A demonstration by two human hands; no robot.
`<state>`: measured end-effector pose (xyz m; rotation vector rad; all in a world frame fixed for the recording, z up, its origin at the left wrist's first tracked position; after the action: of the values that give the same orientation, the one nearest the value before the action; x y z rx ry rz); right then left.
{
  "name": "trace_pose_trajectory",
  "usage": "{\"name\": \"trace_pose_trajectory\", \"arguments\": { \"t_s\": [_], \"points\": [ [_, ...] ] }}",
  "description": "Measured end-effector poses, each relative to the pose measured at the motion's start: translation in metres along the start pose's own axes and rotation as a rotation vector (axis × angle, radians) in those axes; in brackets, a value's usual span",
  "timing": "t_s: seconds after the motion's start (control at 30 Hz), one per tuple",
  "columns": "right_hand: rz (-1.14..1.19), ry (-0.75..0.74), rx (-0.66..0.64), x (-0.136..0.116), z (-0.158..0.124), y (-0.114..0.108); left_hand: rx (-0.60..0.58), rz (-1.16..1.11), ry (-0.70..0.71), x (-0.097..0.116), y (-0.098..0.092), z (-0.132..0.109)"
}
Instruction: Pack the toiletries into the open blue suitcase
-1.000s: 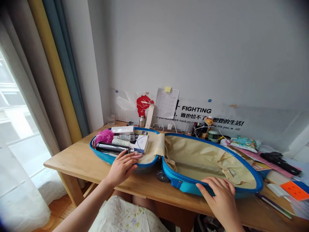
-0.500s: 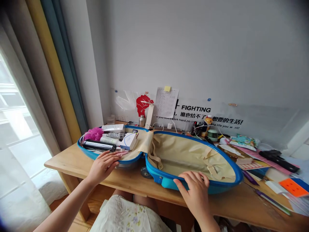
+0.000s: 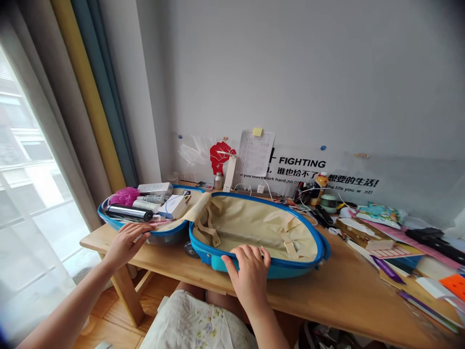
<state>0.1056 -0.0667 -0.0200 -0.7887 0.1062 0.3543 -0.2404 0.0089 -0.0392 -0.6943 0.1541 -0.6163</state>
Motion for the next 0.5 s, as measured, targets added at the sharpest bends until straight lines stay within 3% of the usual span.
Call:
{"name": "trace_pose_trajectory", "arguments": {
  "t_s": [0.13,0.27,0.4,0.5],
  "points": [
    [0.028,0.002,0.006,-0.014,0.003,0.007,0.011,0.016,-0.053,-0.013,-0.006,-0.007],
    [0.03,-0.016,0.057,-0.019,0.002,0.009,-0.02,0.045,-0.1,-0.011,-0.012,0.0],
    [0.021,-0.032,0.105,-0.02,-0.001,0.008,-0.084,0.151,-0.2,-0.004,-0.01,0.039],
    [0.014,-0.046,0.112,-0.02,-0.005,0.008,-0.261,0.23,-0.31,-0.01,0.009,0.077]
  ]
}}
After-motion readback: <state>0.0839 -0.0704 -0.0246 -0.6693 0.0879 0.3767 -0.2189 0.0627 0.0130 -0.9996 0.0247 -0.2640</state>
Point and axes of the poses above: each hand's wrist, its own z-axis towards the middle knuckle, its own y-axis out of the palm, x = y × z, the point moved 7 cm from there along z, towards the middle knuckle, and after that the axes turned 3 degrees about y, right-handed, at the moved point
